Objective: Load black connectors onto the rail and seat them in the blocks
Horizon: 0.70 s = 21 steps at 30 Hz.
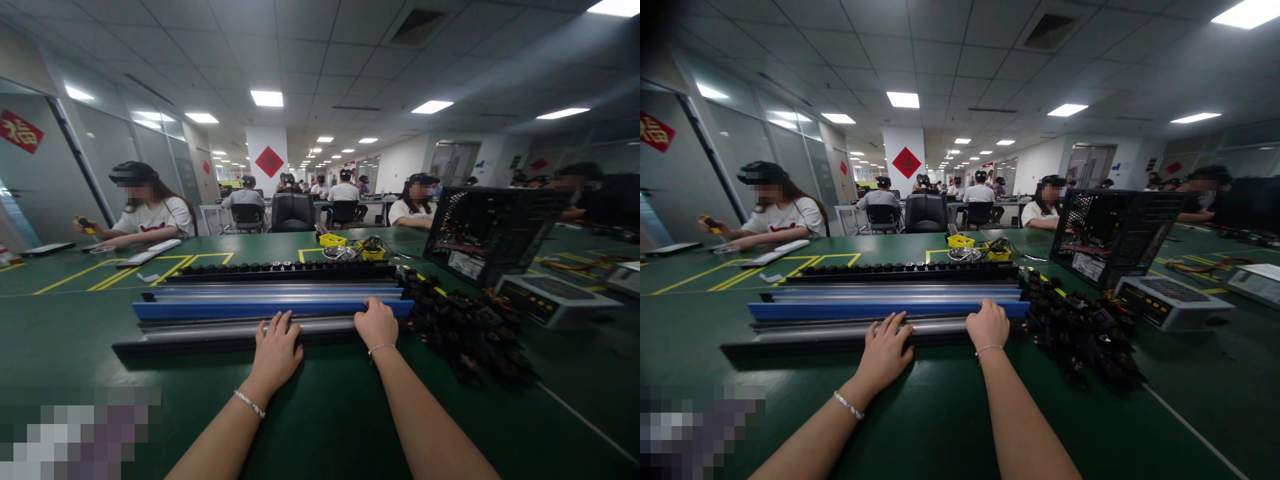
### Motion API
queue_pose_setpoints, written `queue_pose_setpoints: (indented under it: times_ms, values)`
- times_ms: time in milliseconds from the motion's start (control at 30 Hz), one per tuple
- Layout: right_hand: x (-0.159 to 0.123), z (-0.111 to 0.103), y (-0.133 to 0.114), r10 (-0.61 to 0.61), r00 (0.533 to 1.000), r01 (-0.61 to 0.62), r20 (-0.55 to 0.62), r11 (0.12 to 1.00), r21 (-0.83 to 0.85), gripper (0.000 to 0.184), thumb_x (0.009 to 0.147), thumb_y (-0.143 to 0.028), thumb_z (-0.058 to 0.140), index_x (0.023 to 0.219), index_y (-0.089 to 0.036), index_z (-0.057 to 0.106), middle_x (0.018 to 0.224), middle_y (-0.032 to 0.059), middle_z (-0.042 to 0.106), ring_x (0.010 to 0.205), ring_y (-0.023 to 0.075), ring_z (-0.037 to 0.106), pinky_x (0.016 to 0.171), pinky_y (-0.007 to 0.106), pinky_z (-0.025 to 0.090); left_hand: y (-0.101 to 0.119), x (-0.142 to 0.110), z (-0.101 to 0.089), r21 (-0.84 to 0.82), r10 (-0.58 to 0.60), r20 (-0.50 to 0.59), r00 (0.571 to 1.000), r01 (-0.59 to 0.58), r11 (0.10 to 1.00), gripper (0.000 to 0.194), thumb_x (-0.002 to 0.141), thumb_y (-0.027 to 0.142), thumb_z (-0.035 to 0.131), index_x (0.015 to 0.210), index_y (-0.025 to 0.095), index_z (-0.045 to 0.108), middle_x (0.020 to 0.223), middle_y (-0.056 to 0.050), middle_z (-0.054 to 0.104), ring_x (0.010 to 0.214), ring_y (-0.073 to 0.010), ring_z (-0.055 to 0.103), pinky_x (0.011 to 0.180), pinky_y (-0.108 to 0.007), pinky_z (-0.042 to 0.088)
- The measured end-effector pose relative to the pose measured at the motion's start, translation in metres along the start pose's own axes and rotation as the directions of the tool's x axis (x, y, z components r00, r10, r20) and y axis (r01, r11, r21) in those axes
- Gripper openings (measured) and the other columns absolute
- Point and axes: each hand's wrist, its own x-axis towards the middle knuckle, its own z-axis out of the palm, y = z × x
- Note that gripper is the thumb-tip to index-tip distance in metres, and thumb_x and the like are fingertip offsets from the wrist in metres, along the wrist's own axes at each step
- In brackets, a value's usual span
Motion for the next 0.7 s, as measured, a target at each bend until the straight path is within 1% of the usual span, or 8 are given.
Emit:
queue_pose_setpoints:
  times_ms: [200, 433, 700]
  values:
    - [0.005, -0.002, 0.01, 0.113, 0.993, -0.114, 0.039, 0.993, 0.04, 0.034, 0.073, -0.021, 0.042, 0.104, -0.019, 0.058, 0.104, 0.0113, 0.062, 0.092, 0.0257, 0.056, 0.069, 0.034, 0.041, 0.0, 0.0, 0.0, -0.007, 0.0, -0.002, 1.0, 0.0, 1.0, 0.028, 0.077, 0.03, 0.051, 0.104, 0.027, 0.058, 0.135, -0.008, 0.045, 0.128, -0.0287, 0.033, 0.103, -0.054, 0.02]
    - [0.01, -0.005, 0.018, 0.189, 0.98, -0.192, 0.064, 0.981, 0.04, 0.034, 0.075, -0.021, 0.041, 0.105, -0.018, 0.057, 0.105, 0.0083, 0.061, 0.097, 0.0245, 0.055, 0.076, 0.033, 0.042, 0.001, 0.0, -0.002, -0.001, 0.01, -0.001, 1.0, -0.01, 1.0, 0.031, 0.076, 0.031, 0.051, 0.106, 0.028, 0.056, 0.136, -0.006, 0.045, 0.129, -0.0278, 0.032, 0.103, -0.054, 0.021]
    - [0.013, -0.012, 0.025, 0.236, 0.969, -0.239, 0.069, 0.971, 0.033, 0.034, 0.077, -0.023, 0.04, 0.106, -0.019, 0.057, 0.11, 0.0095, 0.06, 0.1, 0.0265, 0.054, 0.078, 0.035, 0.043, -0.001, 0.002, -0.001, -0.008, 0.006, 0.013, 1.0, -0.006, 1.0, 0.028, 0.076, 0.03, 0.05, 0.103, 0.027, 0.058, 0.136, -0.006, 0.045, 0.128, -0.0278, 0.033, 0.104, -0.057, 0.016]
